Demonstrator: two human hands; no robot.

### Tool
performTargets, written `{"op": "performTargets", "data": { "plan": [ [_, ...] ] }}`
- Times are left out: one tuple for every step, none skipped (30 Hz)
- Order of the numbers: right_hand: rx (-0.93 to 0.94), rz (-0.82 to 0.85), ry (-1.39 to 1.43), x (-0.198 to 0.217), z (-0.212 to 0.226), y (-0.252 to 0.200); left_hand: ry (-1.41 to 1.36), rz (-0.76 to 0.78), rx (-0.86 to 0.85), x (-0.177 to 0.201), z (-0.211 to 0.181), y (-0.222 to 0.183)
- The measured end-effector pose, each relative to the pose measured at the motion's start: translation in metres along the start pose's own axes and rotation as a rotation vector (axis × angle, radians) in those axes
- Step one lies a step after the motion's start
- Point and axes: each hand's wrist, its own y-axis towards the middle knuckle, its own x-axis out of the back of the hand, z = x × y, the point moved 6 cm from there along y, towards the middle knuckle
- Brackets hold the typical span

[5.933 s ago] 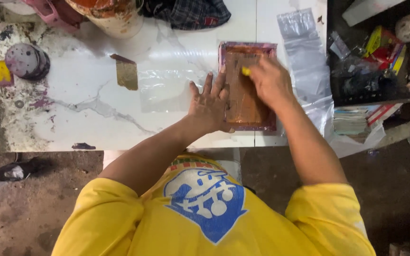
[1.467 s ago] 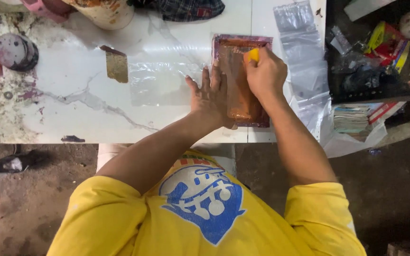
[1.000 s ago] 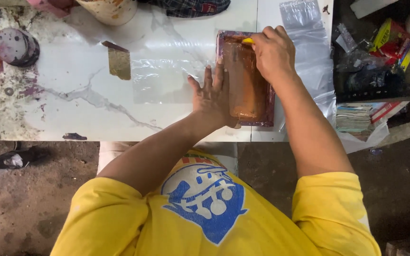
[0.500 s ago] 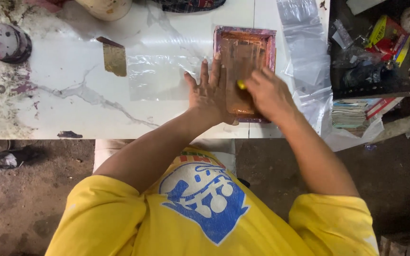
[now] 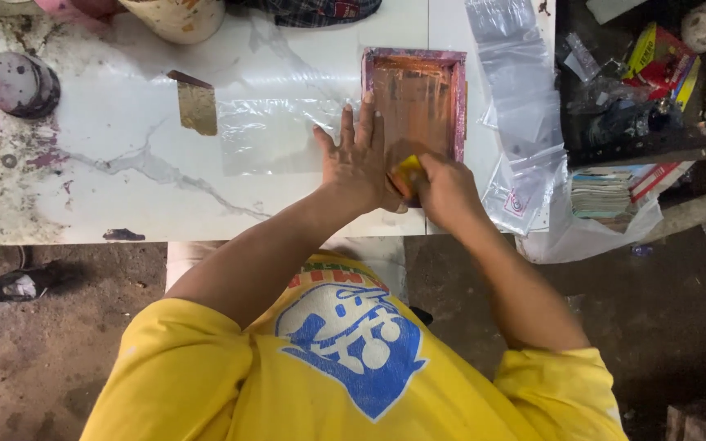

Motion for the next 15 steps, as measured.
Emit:
{"op": "performTargets", "data": {
  "plan": [
    [-0.004, 0.0, 0.002, 0.005, 0.007, 0.002, 0.002, 0.003, -0.003, -0.003, 0.0, -0.001],
    [-0.094, -0.02, 0.017, 0.013, 0.009, 0.006, 0.008, 0.004, -0.003, -0.004, 0.0, 0.001],
    [-0.184, -0.039, 0.032, 0.02, 0.011, 0.009, 0.014, 0.006, -0.004, -0.005, 0.001, 0.003],
    [-0.175, -0.039, 0.029, 0.024, 0.002, 0.024, 0.01, 0.0, 0.003, -0.004, 0.001, 0.004],
    [-0.219, -0.105, 0.104, 0.032, -0.009, 0.037, 0.002, 0.001, -0.003, -0.003, 0.002, 0.005],
    [-0.269, -0.17, 0.182, 0.037, -0.021, 0.047, -0.002, 0.006, -0.013, -0.004, 0.002, 0.005],
    [-0.267, -0.17, 0.183, 0.041, -0.021, 0.055, -0.002, 0.005, -0.011, -0.004, 0.002, 0.002],
    [-0.245, -0.267, 0.187, 0.053, -0.021, 0.063, 0.008, -0.002, -0.006, -0.002, 0.001, 0.001],
    [-0.221, -0.364, 0.192, 0.065, -0.021, 0.071, 0.018, -0.009, -0.001, 0.0, 0.001, 0.001],
    [-0.217, -0.362, 0.189, 0.06, -0.022, 0.079, 0.014, -0.011, 0.002, 0.001, 0.001, 0.0],
    [-0.146, -0.43, 0.055, 0.059, -0.017, 0.086, 0.02, -0.013, 0.003, 0.002, 0.001, 0.0],
    [-0.078, -0.496, -0.078, 0.056, -0.013, 0.091, 0.028, -0.013, 0.001, 0.001, 0.001, -0.001],
    [-0.078, -0.495, -0.079, 0.052, -0.015, 0.092, 0.027, -0.012, 0.001, -0.003, 0.002, 0.001],
    [-0.054, -0.472, -0.141, 0.047, -0.015, 0.095, 0.029, -0.012, -0.004, -0.006, 0.002, 0.004],
    [-0.031, -0.45, -0.202, 0.042, -0.015, 0.098, 0.031, -0.012, -0.009, -0.01, 0.002, 0.008]
  ]
}}
